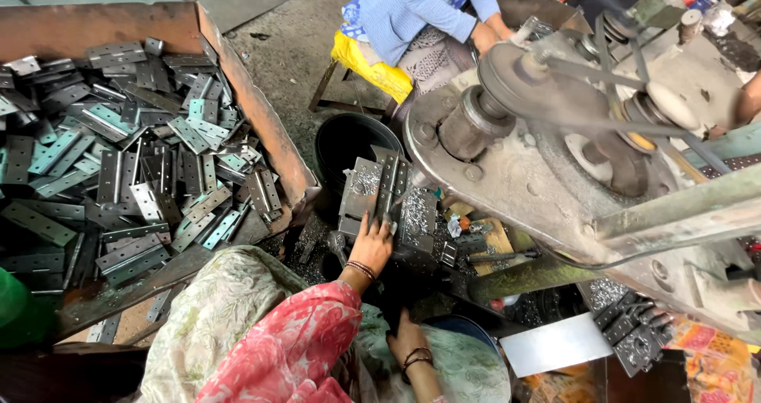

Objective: The person repeatedly picks rectangular metal pieces from a bin, places them into a press machine, and operates the press with a lever. The person then removes the processed pieces and returns them to the bin. The cycle repeats throughout the clip.

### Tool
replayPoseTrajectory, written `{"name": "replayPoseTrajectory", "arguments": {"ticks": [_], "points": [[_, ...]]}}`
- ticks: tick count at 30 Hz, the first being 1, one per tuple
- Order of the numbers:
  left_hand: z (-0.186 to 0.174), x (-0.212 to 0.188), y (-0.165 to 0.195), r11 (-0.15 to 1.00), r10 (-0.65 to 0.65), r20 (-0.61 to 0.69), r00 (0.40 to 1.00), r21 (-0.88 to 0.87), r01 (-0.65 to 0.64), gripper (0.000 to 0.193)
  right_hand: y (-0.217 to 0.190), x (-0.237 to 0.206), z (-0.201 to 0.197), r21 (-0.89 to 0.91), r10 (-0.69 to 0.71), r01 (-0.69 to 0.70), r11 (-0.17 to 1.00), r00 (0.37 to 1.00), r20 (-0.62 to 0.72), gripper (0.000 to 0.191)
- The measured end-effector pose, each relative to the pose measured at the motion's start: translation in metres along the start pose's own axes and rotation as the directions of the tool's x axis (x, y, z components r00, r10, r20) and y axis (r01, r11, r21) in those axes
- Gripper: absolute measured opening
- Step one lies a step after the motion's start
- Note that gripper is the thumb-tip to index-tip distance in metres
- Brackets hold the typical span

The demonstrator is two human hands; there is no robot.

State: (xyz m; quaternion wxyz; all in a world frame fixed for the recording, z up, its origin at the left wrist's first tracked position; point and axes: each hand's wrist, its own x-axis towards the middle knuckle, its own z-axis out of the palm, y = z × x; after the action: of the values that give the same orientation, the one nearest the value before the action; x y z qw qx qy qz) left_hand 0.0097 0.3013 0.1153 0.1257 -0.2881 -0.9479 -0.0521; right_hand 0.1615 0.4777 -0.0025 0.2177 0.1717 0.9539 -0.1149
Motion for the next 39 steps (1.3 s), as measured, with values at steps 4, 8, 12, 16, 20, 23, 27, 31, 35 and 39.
{"name": "replayPoseTrajectory", "arguments": {"ticks": [4, 8, 12, 16, 20, 23, 27, 31, 35, 39], "points": [[0.001, -0.004, -0.001, 1.000, 0.010, -0.055, 0.998, -0.018, -0.011, 0.047, 0.001, 0.004, 0.003, 0.010, -0.047, 0.047, 0.999, 0.998, -0.043, 0.082], [0.001, -0.006, -0.006, 0.997, 0.003, -0.098, 0.995, -0.074, -0.011, 0.044, -0.010, 0.002, 0.027, 0.043, 0.041, -0.037, 0.998, 0.996, -0.074, 0.088], [-0.002, -0.011, -0.012, 1.000, -0.026, -0.209, 0.978, -0.010, 0.025, 0.055, -0.023, -0.002, 0.040, 0.091, 0.088, -0.086, 0.992, 0.996, -0.012, 0.095], [-0.011, -0.014, -0.012, 0.991, -0.121, -0.051, 0.991, -0.065, 0.117, 0.041, -0.020, -0.003, 0.033, 0.084, 0.067, -0.064, 0.994, 0.997, -0.032, 0.095], [-0.018, -0.004, -0.012, 0.987, -0.149, 0.038, 0.988, -0.047, 0.151, 0.035, -0.004, 0.002, 0.013, 0.053, -0.006, 0.008, 0.999, 0.999, -0.038, 0.094], [-0.021, 0.007, -0.016, 0.985, -0.165, 0.041, 0.985, -0.052, 0.167, 0.036, 0.004, 0.007, 0.004, 0.047, -0.123, 0.126, 0.991, 0.990, -0.067, 0.089], [-0.025, 0.019, -0.024, 0.986, -0.136, 0.202, 0.970, -0.065, 0.152, 0.031, -0.001, 0.010, 0.012, 0.054, -0.020, 0.025, 0.998, 0.996, -0.087, 0.090], [-0.025, 0.021, -0.026, 0.982, -0.167, 0.116, 0.979, -0.069, 0.175, 0.031, -0.015, 0.006, 0.036, 0.025, 0.127, -0.127, 0.992, 0.992, -0.011, 0.090], [-0.024, 0.018, -0.024, 0.987, -0.145, 0.104, 0.984, -0.061, 0.151, 0.032, -0.015, 0.002, 0.046, 0.055, 0.077, -0.074, 0.996, 0.995, -0.065, 0.088], [-0.026, 0.018, -0.026, 0.989, -0.142, 0.018, 0.990, -0.040, 0.142, 0.034, -0.003, 0.004, 0.026, 0.084, -0.020, 0.030, 0.996, 0.993, -0.114, 0.088]]}}
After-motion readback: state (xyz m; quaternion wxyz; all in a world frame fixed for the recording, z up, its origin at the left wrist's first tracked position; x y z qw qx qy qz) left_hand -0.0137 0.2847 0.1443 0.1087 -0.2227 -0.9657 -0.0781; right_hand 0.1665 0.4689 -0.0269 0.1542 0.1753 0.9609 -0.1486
